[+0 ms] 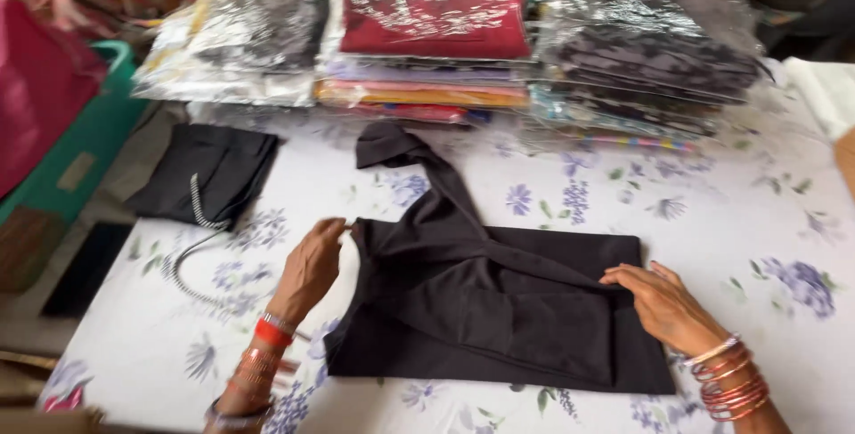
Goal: Fold black leggings and a pink t-shirt on a table.
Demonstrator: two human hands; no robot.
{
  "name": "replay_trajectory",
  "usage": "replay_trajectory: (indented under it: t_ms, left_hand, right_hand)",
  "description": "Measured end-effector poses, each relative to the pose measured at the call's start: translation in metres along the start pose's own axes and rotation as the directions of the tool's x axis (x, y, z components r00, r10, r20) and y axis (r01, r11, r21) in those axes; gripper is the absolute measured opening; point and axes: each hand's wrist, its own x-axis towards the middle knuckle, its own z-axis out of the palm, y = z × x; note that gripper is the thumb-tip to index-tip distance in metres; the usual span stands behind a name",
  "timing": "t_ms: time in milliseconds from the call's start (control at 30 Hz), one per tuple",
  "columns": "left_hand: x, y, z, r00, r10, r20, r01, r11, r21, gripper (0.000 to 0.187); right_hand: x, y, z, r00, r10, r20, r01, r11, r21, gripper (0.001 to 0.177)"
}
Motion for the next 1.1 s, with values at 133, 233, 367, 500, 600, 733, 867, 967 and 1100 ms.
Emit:
replay_trajectory:
  t_ms: [133,233,367,500,600,733,867,967,1100]
  left_hand:
    - [0.023,-0.007,0.015,0.982,-0.189,-0.030,0.179,0.961,-0.210,0.026]
    - [0.041,-0.013,0.042,0.954,-0.298,-0.037,0.286,0.938,-0.197,0.028]
    - [0.043,-0.022,0.075,0.961,-0.276,-0.006,0.275,0.958,-0.083,0.035]
    - [0.041,-0.017,0.076,0.964,-0.264,-0.031,0.260,0.960,-0.108,0.036]
    - [0.041,-0.012,0.066,0.968,-0.225,-0.113,0.208,0.967,-0.148,0.039]
    - [0.043,-0.016,0.069,0.970,-0.210,-0.125,0.193,0.972,-0.134,0.040]
    - [0.043,-0.021,0.074,0.975,-0.196,-0.100,0.190,0.979,-0.068,0.040]
    - [0.040,-0.023,0.076,0.977,-0.184,-0.106,0.176,0.981,-0.086,0.039]
    - [0.038,-0.027,0.082,0.978,-0.149,-0.146,0.139,0.987,-0.080,0.037]
  right_hand:
    - [0.038,-0.056,-0.046,0.997,-0.023,0.070,0.018,0.998,0.065,0.043]
    - [0.082,-0.083,-0.046,0.994,-0.110,0.022,0.105,0.978,0.179,0.036]
    - [0.149,-0.118,-0.027,0.951,-0.282,-0.127,0.296,0.948,0.117,0.029]
    - [0.231,-0.162,-0.004,0.911,-0.367,-0.189,0.371,0.929,-0.016,0.038]
    - [0.286,-0.197,0.014,0.872,-0.404,-0.275,0.389,0.915,-0.107,0.065]
    - [0.352,-0.200,0.052,0.935,-0.302,-0.188,0.272,0.948,-0.166,0.078]
    - [0.379,-0.167,0.078,0.928,-0.281,-0.245,0.267,0.959,-0.089,0.060]
    - [0.336,-0.174,0.034,0.905,-0.294,-0.308,0.383,0.879,0.285,0.049]
    - [0.214,-0.204,-0.065,0.976,-0.212,-0.051,0.065,0.062,0.996,0.029]
